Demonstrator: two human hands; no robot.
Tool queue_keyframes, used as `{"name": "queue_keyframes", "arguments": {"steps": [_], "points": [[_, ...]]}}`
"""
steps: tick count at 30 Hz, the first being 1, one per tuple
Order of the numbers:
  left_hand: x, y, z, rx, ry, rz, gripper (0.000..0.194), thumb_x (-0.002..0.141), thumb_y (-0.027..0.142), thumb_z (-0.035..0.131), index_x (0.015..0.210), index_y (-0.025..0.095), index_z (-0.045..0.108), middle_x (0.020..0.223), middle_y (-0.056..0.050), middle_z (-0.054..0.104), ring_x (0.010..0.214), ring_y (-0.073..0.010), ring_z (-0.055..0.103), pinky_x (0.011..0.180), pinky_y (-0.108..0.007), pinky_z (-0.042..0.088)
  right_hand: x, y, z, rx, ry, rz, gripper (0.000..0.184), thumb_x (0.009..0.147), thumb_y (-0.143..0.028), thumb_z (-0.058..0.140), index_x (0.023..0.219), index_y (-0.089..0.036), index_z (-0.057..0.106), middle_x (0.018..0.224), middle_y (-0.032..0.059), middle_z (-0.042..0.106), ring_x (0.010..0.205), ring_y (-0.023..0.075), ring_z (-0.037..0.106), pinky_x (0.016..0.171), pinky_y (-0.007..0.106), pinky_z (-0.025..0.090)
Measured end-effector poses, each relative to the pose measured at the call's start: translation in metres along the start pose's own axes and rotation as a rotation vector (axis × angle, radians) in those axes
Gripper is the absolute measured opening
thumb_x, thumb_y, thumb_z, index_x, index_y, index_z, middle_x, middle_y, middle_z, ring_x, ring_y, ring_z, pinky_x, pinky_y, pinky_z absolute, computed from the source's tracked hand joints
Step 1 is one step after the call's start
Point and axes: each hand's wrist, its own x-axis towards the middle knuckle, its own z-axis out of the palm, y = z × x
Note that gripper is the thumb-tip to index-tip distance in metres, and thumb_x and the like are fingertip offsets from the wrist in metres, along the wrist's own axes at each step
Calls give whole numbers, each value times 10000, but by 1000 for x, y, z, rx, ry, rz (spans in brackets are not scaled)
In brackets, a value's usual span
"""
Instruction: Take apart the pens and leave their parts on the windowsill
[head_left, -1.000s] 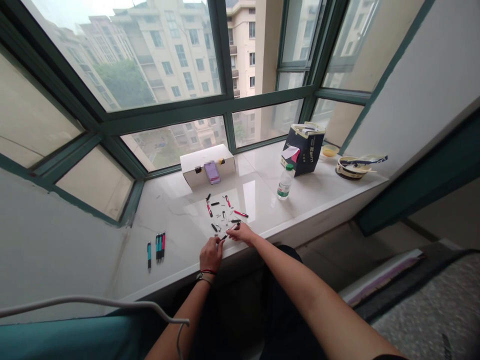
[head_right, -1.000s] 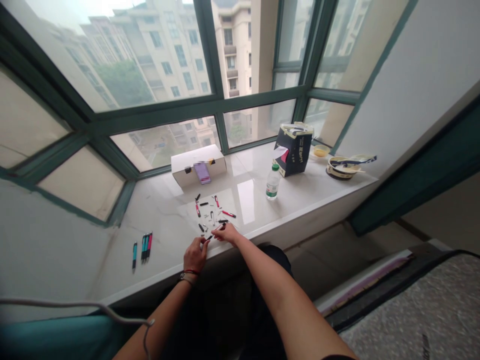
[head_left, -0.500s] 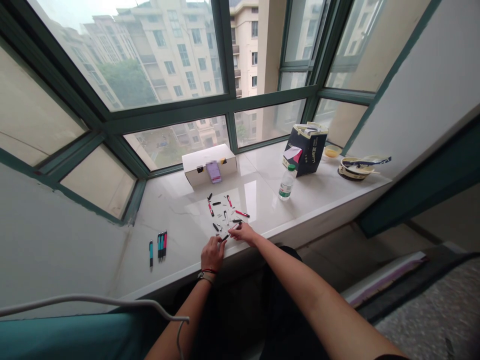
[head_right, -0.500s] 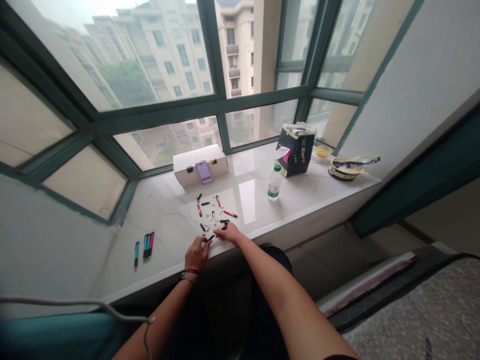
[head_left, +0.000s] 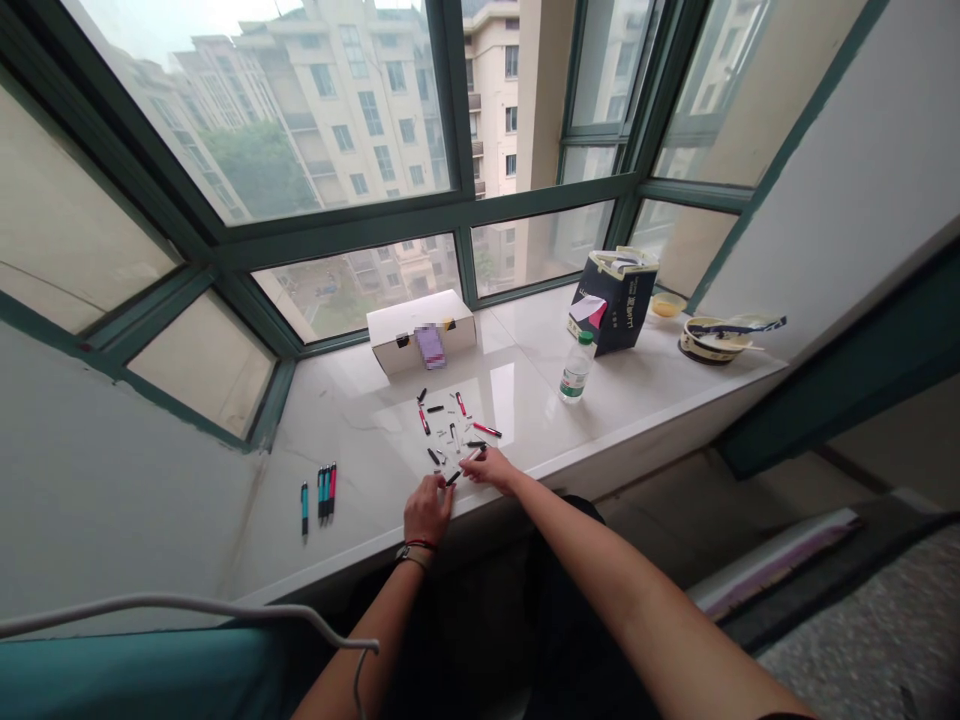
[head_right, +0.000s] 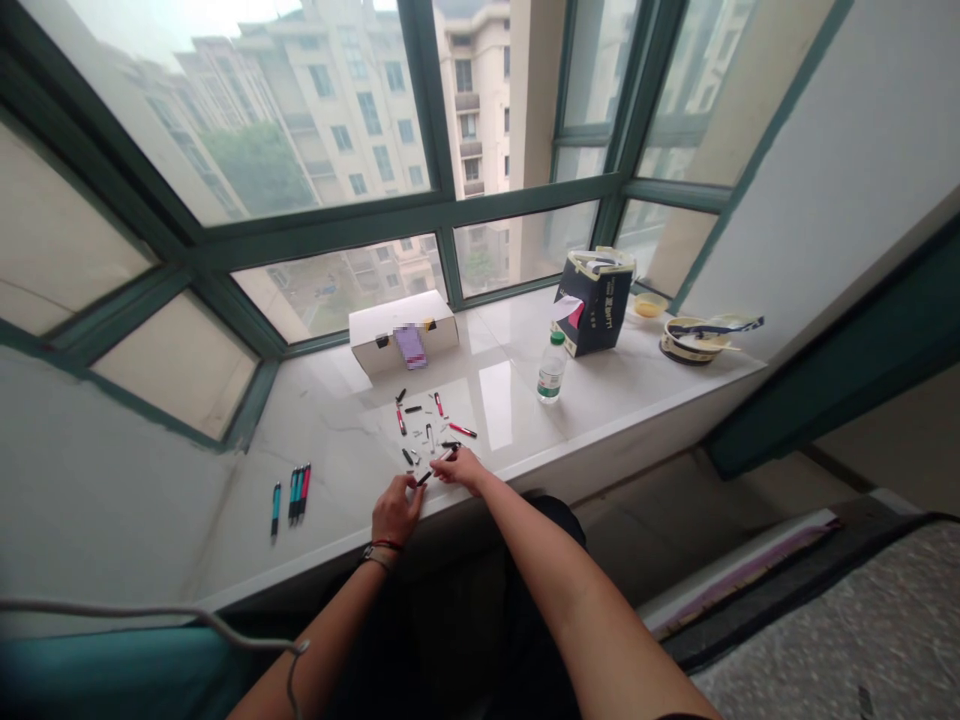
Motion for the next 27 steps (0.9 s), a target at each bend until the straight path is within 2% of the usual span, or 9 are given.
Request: {"name": "queue_keyframes", "arguments": {"steps": [10, 16, 19, 22, 27], "points": [[-1, 4, -4, 25, -26, 45, 223, 994, 336, 403, 971, 240, 603, 948, -44, 661, 832, -189, 643, 733, -291, 439, 0, 1, 0, 29, 6, -5, 370, 649, -429, 856, 710, -108, 682, 647, 41, 675, 552, 89, 557, 577, 219, 478], [0, 2, -1, 2, -8, 13, 214, 932, 412, 531, 1035, 229, 571, 943, -30, 672, 810, -193, 649, 731, -296, 439, 0, 0, -1, 26, 9, -2, 354, 659, -413, 850, 705, -109, 675, 655, 51, 686, 560, 92, 563, 584, 222, 477], [0, 1, 1, 24, -11, -20, 135, 934, 342, 521, 984, 223, 560, 894, -23, 669, 779, -191, 644, 718, -294, 430, 0, 2, -1, 37, 9, -4, 367, 644, -423, 852, 702, -106, 676, 652, 53, 687, 553, 92, 560, 584, 228, 476], [0, 2, 0, 54, -34, 11, 121, 951, 311, 483, 926, 225, 564, 891, -32, 657, 790, -190, 639, 709, -289, 420, 2, 4, -2, 54, 7, -11, 383, 632, -439, 855, 698, -106, 679, 654, 59, 690, 556, 96, 564, 584, 233, 476], [-1, 3, -1, 33, -16, 5, 155, 958, 323, 480, 1038, 225, 569, 935, -39, 666, 815, -192, 642, 726, -288, 424, 2, 4, -2, 67, 12, -6, 390, 620, -441, 862, 708, -103, 689, 657, 61, 694, 554, 93, 562, 588, 234, 476]]}}
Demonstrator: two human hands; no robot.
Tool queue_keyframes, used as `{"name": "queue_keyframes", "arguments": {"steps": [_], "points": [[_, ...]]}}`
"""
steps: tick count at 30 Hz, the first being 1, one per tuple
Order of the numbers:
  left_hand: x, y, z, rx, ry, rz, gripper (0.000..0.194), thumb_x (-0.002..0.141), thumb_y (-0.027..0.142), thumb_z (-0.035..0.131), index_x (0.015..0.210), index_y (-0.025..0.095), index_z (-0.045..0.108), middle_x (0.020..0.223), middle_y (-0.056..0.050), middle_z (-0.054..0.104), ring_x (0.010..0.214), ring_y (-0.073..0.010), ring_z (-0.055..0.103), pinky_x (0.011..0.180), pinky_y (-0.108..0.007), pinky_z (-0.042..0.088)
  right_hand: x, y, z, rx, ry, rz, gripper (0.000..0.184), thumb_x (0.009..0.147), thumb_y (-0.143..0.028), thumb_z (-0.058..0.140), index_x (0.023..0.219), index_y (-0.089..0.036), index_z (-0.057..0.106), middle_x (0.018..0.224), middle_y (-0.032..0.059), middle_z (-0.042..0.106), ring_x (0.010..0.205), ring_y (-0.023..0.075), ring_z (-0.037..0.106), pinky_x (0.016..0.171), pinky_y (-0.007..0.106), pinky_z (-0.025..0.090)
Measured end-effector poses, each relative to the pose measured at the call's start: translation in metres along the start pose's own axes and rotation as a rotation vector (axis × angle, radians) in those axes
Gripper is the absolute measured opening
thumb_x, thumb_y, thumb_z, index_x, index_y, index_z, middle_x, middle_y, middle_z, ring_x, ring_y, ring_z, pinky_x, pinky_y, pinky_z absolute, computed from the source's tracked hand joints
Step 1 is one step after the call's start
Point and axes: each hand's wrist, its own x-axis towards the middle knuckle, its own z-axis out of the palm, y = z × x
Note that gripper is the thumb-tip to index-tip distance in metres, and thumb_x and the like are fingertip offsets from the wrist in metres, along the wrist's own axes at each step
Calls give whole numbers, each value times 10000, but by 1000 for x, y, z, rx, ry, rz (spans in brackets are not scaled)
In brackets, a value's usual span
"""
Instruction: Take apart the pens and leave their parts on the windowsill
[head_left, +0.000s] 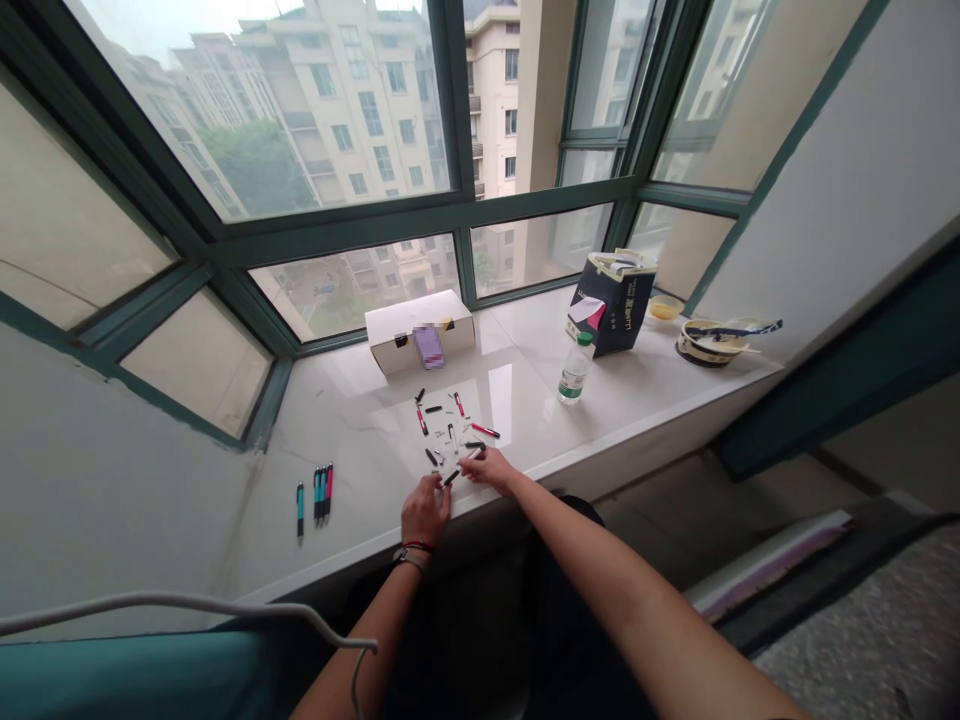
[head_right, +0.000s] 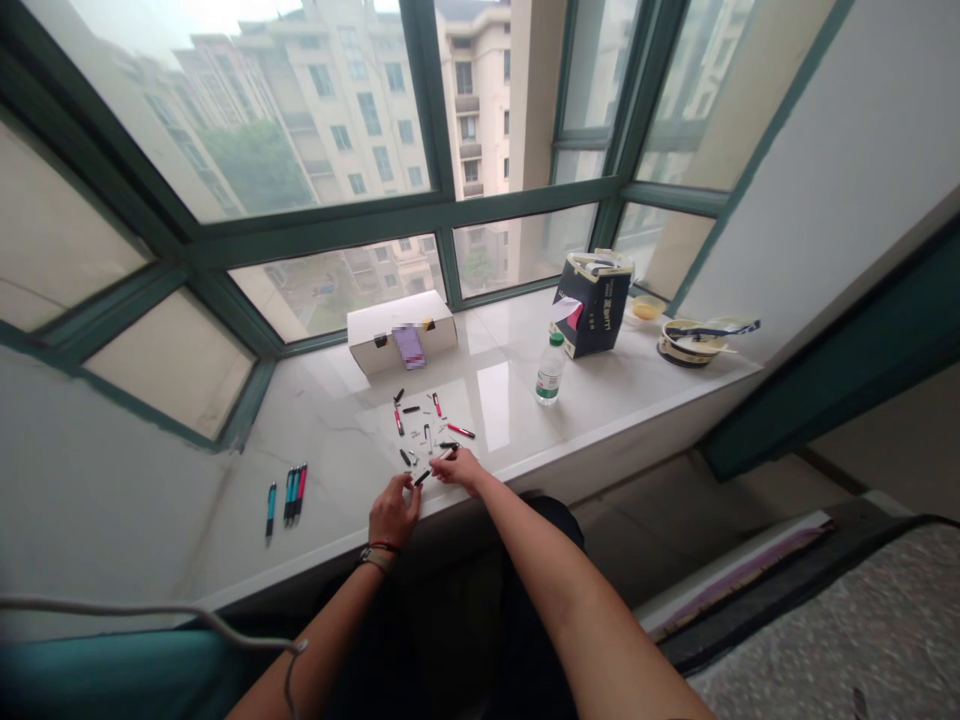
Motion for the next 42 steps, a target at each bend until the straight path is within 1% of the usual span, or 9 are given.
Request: {"name": "queue_keyframes", "arguments": {"steps": [6, 9, 14, 22, 30, 32, 34, 37, 42], "points": [[1, 3, -3, 24, -32, 31, 228, 996, 339, 406, 1092, 247, 591, 978, -33, 661, 842, -185, 634, 743, -282, 426, 0, -1, 0, 20, 10, -4, 375, 637, -428, 857, 709, -102, 685, 665, 68, 700, 554, 93, 562, 587, 234, 476], [1, 4, -4, 34, -39, 25, 255, 1005, 330, 377, 1073, 249, 609, 996, -43, 660, 854, -183, 637, 760, -281, 428, 0, 0, 0, 23, 7, -1, 371, 638, -424, 858, 718, -104, 689, 661, 67, 699, 552, 93, 561, 585, 232, 474], [1, 2, -2, -4, -25, 2, 245, 969, 406, 459, 1078, 233, 595, 972, -44, 669, 849, -190, 644, 758, -282, 435, -1, 0, 0, 15, -1, -5, 384, 631, -439, 857, 712, -102, 693, 668, 66, 699, 561, 92, 562, 594, 230, 474], [1, 1, -1, 33, -19, 27, 238, 1004, 332, 389, 1084, 240, 593, 999, -43, 665, 865, -185, 633, 749, -280, 422, -2, -2, 1, 12, 11, -2, 383, 632, -446, 854, 710, -110, 689, 674, 70, 700, 565, 97, 555, 594, 240, 468], [2, 4, -4, 70, -33, 47, 295, 1014, 291, 341, 934, 229, 619, 925, -41, 655, 794, -174, 618, 713, -288, 404, -2, -3, 1, -8, 10, 4, 380, 630, -442, 851, 717, -106, 696, 666, 69, 698, 562, 97, 549, 592, 238, 464], [2, 3, -4, 53, -28, 54, 284, 1011, 321, 360, 944, 229, 620, 918, -37, 656, 802, -177, 622, 715, -288, 408, -3, -4, 1, -4, 13, 18, 375, 627, -437, 855, 712, -110, 691, 665, 63, 697, 563, 95, 549, 596, 236, 466], [2, 2, -4, 17, -16, 51, 243, 986, 383, 428, 1012, 228, 613, 908, -32, 662, 813, -184, 630, 719, -287, 419, -4, -5, 2, 0, 22, 27, 372, 628, -434, 857, 707, -113, 687, 670, 61, 699, 571, 96, 557, 604, 236, 470], [1, 0, -2, -30, 5, 11, 257, 943, 428, 509, 1063, 219, 597, 885, -28, 675, 801, -188, 641, 726, -288, 431, -5, -6, 2, -5, 32, 16, 372, 633, -435, 854, 709, -112, 687, 668, 60, 699, 577, 98, 566, 603, 232, 469], [1, 0, -1, -21, -37, -6, 220, 978, 358, 440, 1056, 238, 607, 943, -43, 700, 867, -196, 646, 762, -293, 435, -3, -3, 1, 10, 23, 2, 370, 635, -429, 854, 717, -108, 690, 665, 65, 701, 563, 96, 563, 597, 235, 473]]}}
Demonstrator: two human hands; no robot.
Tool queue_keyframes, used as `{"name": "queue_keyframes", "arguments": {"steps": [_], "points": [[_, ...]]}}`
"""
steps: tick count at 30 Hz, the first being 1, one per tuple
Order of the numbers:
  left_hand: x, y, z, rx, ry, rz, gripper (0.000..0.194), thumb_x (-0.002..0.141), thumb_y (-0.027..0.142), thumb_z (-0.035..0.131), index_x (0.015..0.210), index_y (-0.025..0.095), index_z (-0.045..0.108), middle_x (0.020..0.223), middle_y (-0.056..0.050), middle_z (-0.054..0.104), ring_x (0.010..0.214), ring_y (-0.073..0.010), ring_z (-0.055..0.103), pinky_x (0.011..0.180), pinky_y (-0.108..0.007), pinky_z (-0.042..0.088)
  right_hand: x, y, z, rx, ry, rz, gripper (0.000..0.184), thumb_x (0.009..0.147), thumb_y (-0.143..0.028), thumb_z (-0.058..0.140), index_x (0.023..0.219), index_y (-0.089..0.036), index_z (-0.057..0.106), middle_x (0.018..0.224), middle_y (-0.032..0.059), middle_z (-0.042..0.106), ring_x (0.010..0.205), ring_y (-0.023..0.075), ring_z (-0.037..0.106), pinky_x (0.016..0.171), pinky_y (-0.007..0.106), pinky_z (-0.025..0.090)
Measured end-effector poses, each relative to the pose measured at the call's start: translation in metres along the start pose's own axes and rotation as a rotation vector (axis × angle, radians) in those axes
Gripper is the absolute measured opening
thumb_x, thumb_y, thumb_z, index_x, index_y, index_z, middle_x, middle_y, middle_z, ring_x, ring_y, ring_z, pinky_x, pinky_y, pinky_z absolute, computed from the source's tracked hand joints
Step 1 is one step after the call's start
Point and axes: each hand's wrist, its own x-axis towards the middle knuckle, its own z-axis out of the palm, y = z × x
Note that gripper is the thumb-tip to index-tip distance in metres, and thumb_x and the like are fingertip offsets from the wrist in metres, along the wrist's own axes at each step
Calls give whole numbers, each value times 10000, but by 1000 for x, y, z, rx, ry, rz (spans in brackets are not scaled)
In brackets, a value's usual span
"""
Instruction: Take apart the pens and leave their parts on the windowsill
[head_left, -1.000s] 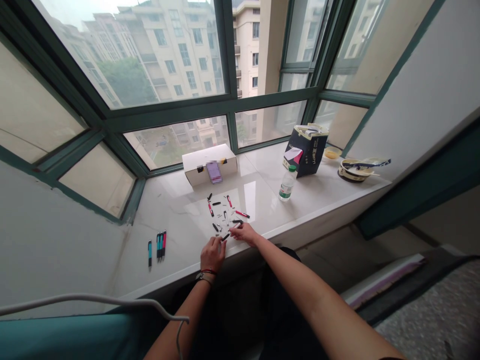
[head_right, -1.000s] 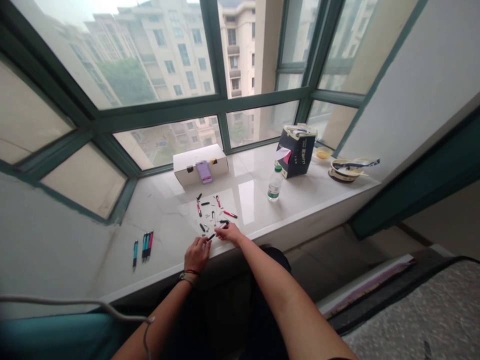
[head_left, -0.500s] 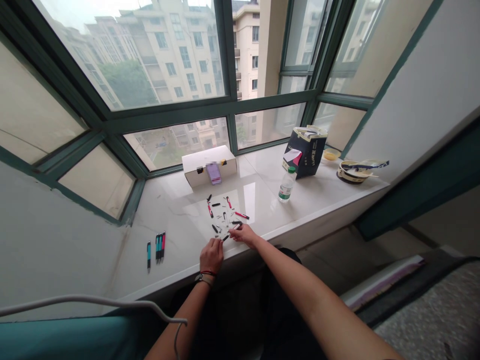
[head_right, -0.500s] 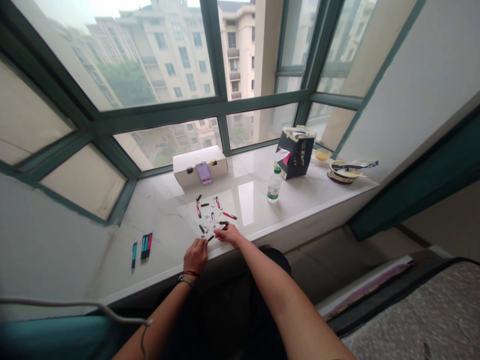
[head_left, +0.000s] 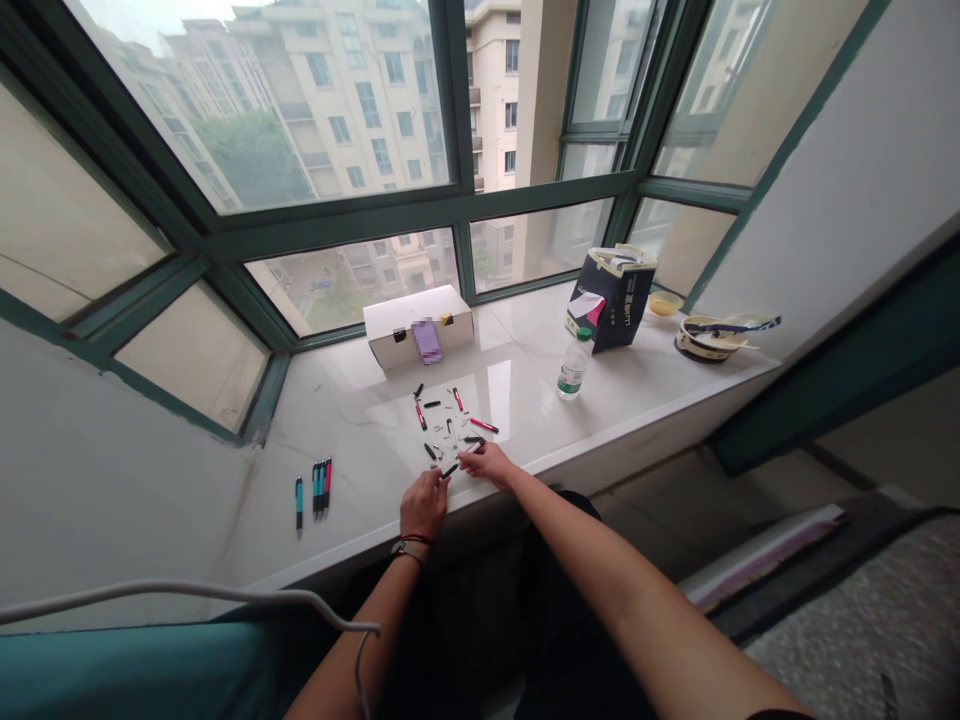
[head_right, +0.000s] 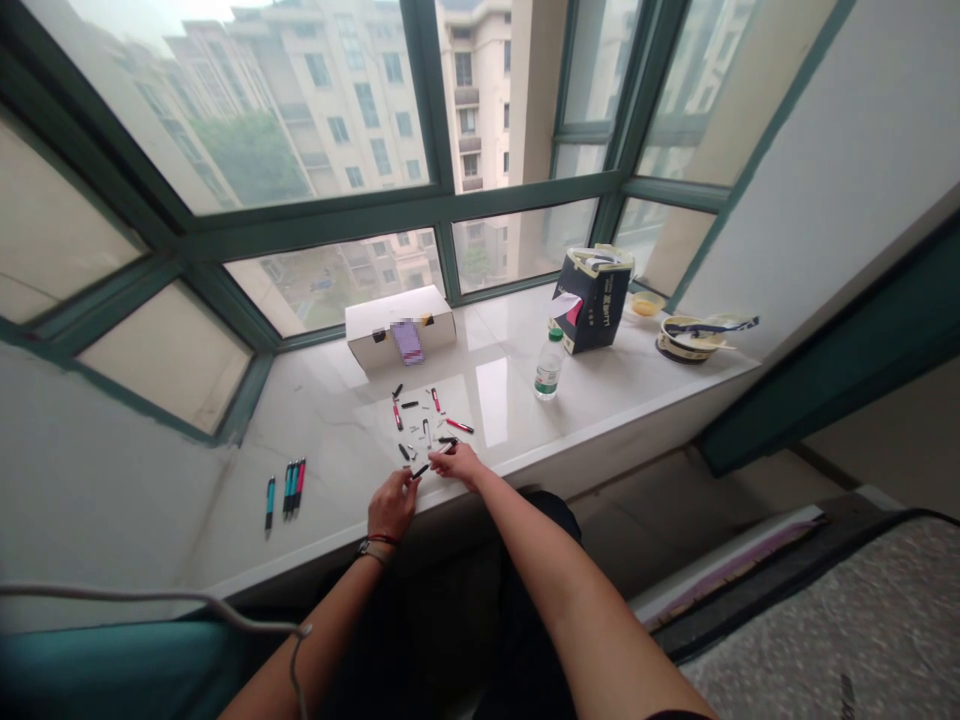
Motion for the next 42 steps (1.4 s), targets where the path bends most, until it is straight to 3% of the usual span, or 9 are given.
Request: {"name": "queue_keyframes", "arguments": {"steps": [3, 12, 21, 28, 33, 39, 42], "points": [[0, 1, -1, 29, -32, -6, 241, 991, 337, 401, 1056, 240, 613, 975, -58, 698, 916, -202, 637, 803, -301, 436, 1, 1, -1, 16, 2, -2, 362, 644, -423, 850, 717, -108, 689, 672, 67, 705, 567, 95, 568, 604, 234, 477], [0, 0, 1, 81, -21, 5, 316, 1006, 305, 335, 891, 217, 616, 835, -58, 669, 814, -200, 616, 748, -304, 419, -3, -4, 1, 49, 15, 5, 333, 672, -398, 845, 695, -104, 690, 666, 64, 700, 563, 93, 569, 590, 226, 478], [1, 3, 4, -28, 45, -196, 248, 992, 345, 388, 1086, 207, 572, 880, -62, 714, 775, -206, 654, 667, -289, 391, 1, -3, 0, 332, 103, 51, 293, 808, -393, 757, 769, -126, 643, 738, 90, 722, 557, 106, 598, 576, 240, 507], [4, 6, 2, -22, 61, -324, 213, 992, 345, 390, 1070, 217, 541, 885, -66, 718, 757, -212, 661, 624, -286, 360, -2, -5, 5, 410, 243, 1, 283, 866, -423, 679, 802, -151, 630, 785, 106, 731, 640, 145, 660, 616, 251, 531], [4, 6, 2, 10, 59, -345, 238, 1006, 352, 348, 1063, 217, 536, 877, -79, 717, 735, -215, 658, 614, -286, 349, -3, -4, 6, 455, 222, 31, 268, 910, -383, 609, 803, -141, 646, 804, 105, 730, 624, 124, 644, 631, 237, 528], [4, 4, 3, 58, 23, -337, 272, 1019, 320, 286, 1075, 214, 530, 853, -71, 699, 730, -206, 644, 613, -283, 340, -3, -5, 3, 433, 172, 70, 418, 955, -454, 441, 828, -133, 676, 778, 124, 727, 586, 135, 627, 613, 237, 518], [5, 5, 2, 29, 22, -361, 274, 1016, 315, 288, 1030, 219, 544, 804, -52, 679, 713, -198, 631, 611, -281, 329, -1, -3, 1, 395, 167, 57, 333, 909, -417, 483, 851, -146, 667, 717, 96, 705, 554, 135, 604, 599, 243, 513]]}}
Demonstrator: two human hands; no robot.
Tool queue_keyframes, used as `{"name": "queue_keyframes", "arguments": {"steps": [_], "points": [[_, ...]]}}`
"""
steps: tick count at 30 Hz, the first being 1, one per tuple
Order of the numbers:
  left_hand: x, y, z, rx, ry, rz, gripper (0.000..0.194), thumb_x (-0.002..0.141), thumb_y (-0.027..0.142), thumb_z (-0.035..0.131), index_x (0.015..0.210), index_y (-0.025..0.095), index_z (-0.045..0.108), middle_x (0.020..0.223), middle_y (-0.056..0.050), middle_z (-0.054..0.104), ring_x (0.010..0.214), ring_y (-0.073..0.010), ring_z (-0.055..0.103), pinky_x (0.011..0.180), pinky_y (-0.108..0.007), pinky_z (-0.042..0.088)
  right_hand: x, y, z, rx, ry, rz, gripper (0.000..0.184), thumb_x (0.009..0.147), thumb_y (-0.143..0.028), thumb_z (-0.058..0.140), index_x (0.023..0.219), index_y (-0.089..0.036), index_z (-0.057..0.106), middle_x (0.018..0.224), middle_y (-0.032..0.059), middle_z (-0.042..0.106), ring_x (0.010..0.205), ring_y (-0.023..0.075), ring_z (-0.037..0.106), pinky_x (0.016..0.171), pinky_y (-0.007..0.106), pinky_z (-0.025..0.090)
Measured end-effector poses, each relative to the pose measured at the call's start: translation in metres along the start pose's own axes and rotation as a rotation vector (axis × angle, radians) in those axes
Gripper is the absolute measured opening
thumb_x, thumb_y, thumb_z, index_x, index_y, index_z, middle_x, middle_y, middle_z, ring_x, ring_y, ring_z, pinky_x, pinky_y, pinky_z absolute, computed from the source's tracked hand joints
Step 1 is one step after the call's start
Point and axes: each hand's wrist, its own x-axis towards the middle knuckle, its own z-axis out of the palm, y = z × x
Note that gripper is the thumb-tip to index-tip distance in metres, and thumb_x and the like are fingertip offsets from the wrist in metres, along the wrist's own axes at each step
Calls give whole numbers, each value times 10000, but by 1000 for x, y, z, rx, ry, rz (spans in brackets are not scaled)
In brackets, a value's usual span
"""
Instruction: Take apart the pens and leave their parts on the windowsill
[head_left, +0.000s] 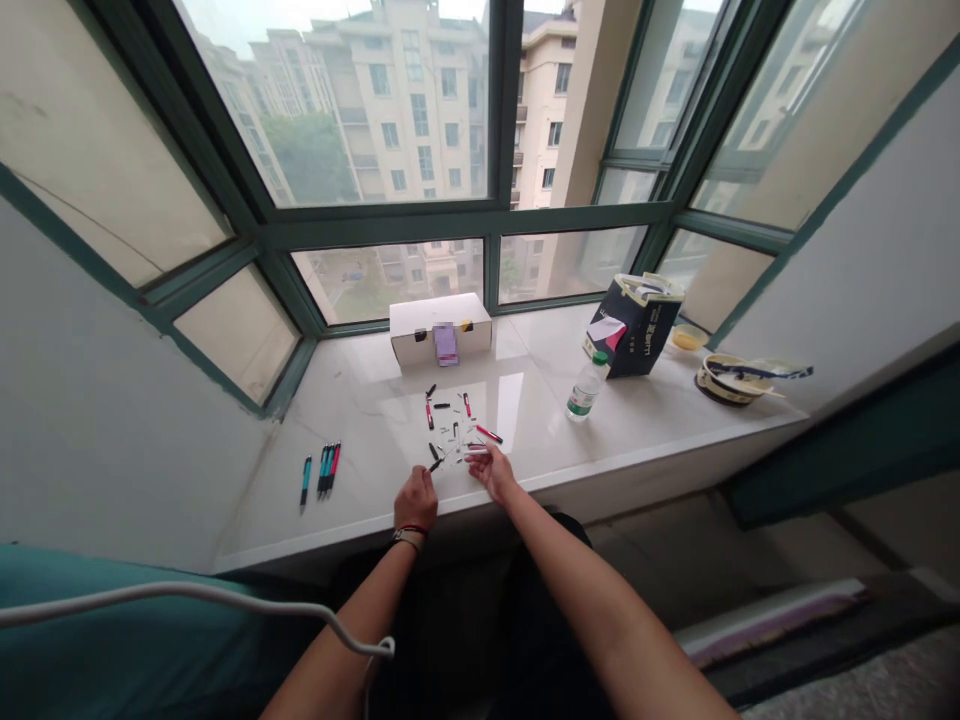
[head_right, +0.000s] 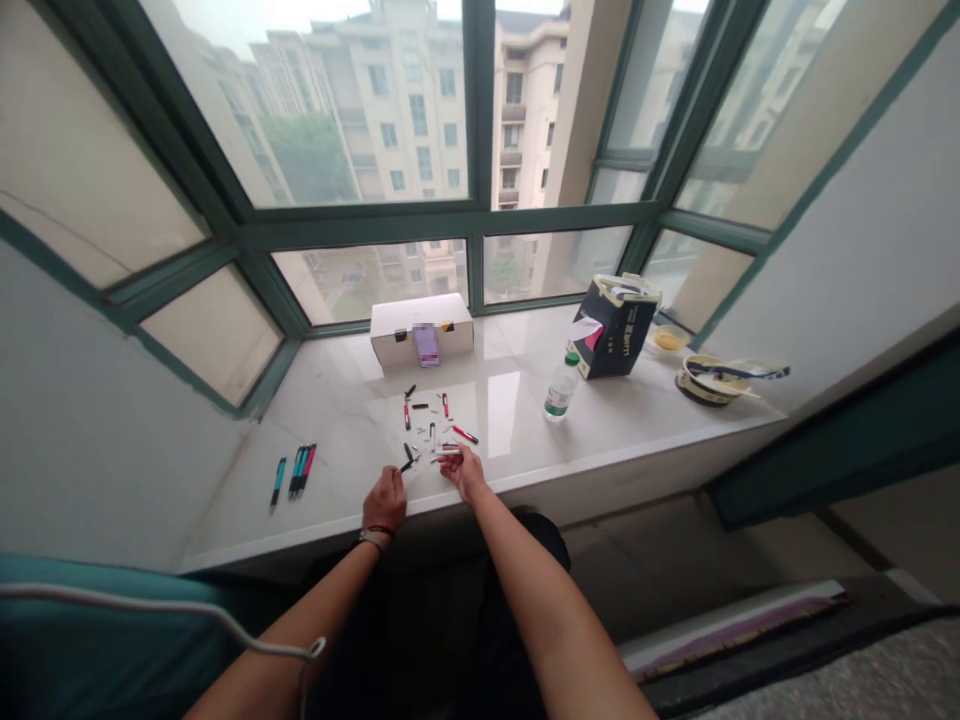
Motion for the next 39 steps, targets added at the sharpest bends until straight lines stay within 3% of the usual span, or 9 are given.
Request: {"name": "queue_keyframes", "arguments": {"steps": [3, 9, 15, 21, 25, 28, 30, 36, 39], "points": [[0, 2, -1, -26, -6, -7, 267, 1009, 311, 303, 960, 224, 552, 796, -45, 670, 712, -194, 623, 616, -285, 323, 3, 6, -2, -111, -19, -63, 254, 822, -403, 590, 882, -163, 650, 645, 46, 656, 504, 122, 552, 564, 246, 500], [0, 0, 2, 8, 6, 32, 283, 1012, 326, 277, 929, 230, 530, 798, -49, 656, 726, -199, 617, 632, -288, 335, 8, 12, 0, -248, 2, -145, 309, 771, -456, 633, 899, -175, 633, 650, 22, 647, 488, 104, 521, 515, 237, 490], [0, -2, 6, -7, 23, 42, 286, 1008, 338, 277, 902, 236, 523, 772, -43, 642, 708, -206, 609, 642, -299, 346, 14, -22, 11, -635, -36, -257, 277, 809, -444, 592, 869, -176, 631, 633, 20, 642, 498, 109, 531, 477, 216, 469], [1, -2, 6, -42, 10, 39, 278, 1003, 337, 284, 899, 237, 521, 834, -53, 658, 761, -209, 621, 692, -308, 385, 26, -43, 12, -793, -55, -257, 325, 863, -432, 487, 964, -177, 663, 751, 38, 660, 569, 129, 562, 479, 219, 457], [0, -2, 7, -56, 35, 66, 281, 1004, 331, 283, 901, 231, 524, 831, -55, 665, 754, -211, 626, 683, -313, 389, 35, -43, 8, -1083, -98, -369, 334, 887, -368, 474, 1057, -189, 699, 942, 64, 701, 832, 184, 649, 718, 282, 531], [0, -3, 8, -52, 50, 88, 298, 1008, 322, 267, 903, 222, 527, 830, -64, 671, 744, -216, 627, 670, -320, 387, 38, -41, 10, -1356, -137, -558, 331, 886, -259, 487, 1106, -172, 719, 1132, 93, 677, 1117, 213, 601, 1006, 322, 435], [0, -3, 8, -46, 63, 94, 303, 1008, 314, 263, 902, 218, 530, 824, -69, 672, 737, -220, 624, 661, -325, 384, 39, -40, 13, -1480, -146, -599, 366, 891, -194, 461, 1153, -153, 713, 1177, 117, 651, 1161, 216, 582, 1059, 325, 387], [0, -4, 10, -74, 95, 112, 281, 1000, 291, 295, 900, 214, 546, 807, -66, 667, 717, -216, 618, 642, -321, 374, 37, -33, 21, -1552, -52, -647, 294, 903, -215, 482, 1057, -169, 729, 1096, 120, 655, 1059, 229, 611, 945, 337, 453], [0, -5, 11, -78, 99, 113, 284, 1002, 293, 295, 907, 213, 550, 804, -65, 667, 707, -212, 617, 639, -316, 372, 35, -26, 24, -1317, -171, -384, 293, 932, -344, 466, 930, -167, 700, 825, 63, 690, 709, 170, 631, 678, 287, 496]]}}
